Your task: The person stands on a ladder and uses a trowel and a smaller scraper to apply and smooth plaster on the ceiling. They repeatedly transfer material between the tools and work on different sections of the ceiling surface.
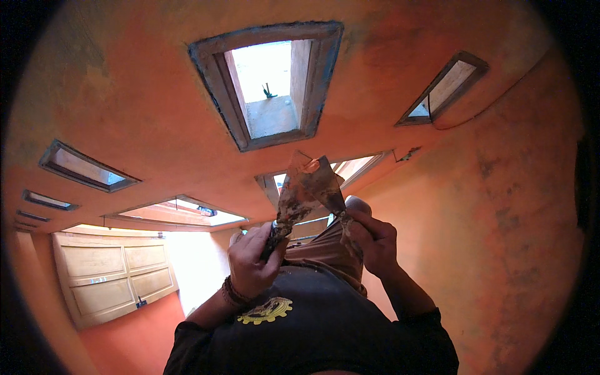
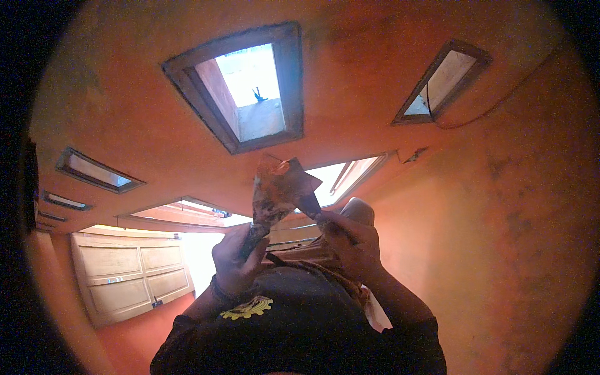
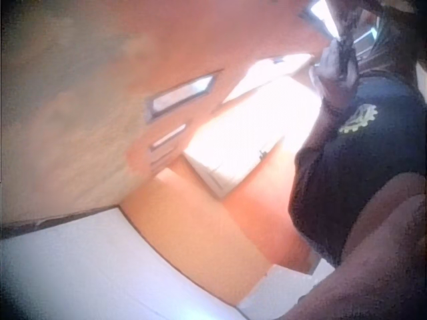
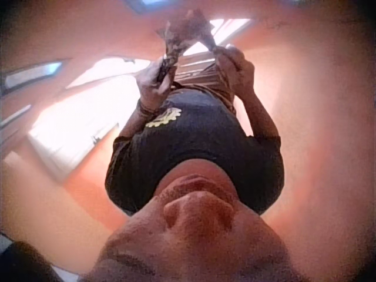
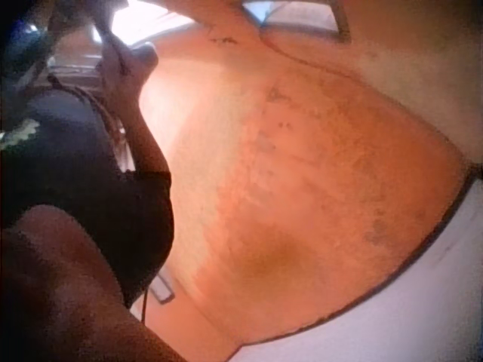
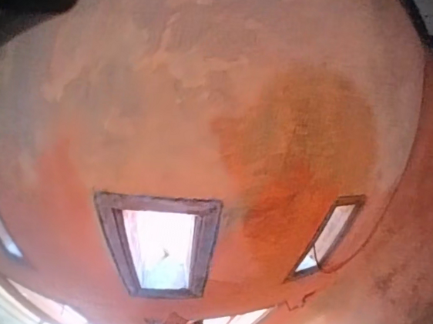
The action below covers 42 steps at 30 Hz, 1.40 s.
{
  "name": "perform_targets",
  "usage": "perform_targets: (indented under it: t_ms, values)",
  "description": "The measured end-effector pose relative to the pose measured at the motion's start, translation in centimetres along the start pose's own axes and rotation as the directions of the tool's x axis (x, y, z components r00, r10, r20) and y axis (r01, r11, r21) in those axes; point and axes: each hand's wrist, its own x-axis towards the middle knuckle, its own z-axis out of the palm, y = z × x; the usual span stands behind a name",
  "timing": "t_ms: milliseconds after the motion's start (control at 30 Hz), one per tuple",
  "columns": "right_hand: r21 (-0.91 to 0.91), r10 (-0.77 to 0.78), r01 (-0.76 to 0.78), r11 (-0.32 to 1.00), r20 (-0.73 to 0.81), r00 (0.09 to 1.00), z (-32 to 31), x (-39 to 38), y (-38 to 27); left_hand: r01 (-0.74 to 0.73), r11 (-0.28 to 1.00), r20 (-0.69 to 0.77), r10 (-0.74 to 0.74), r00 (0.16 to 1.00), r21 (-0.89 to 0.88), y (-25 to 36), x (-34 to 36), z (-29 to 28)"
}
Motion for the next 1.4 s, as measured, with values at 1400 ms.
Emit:
perform_targets:
  t_ms: [1400]
  values:
    - [-0.271, 0.050, -0.230, 0.935, -0.541, 0.839, -29.0, 6.2, -18.1, 0.349, 0.864, 0.128, -0.325, 0.937, -0.363, -3.4, 0.4, 3.9]
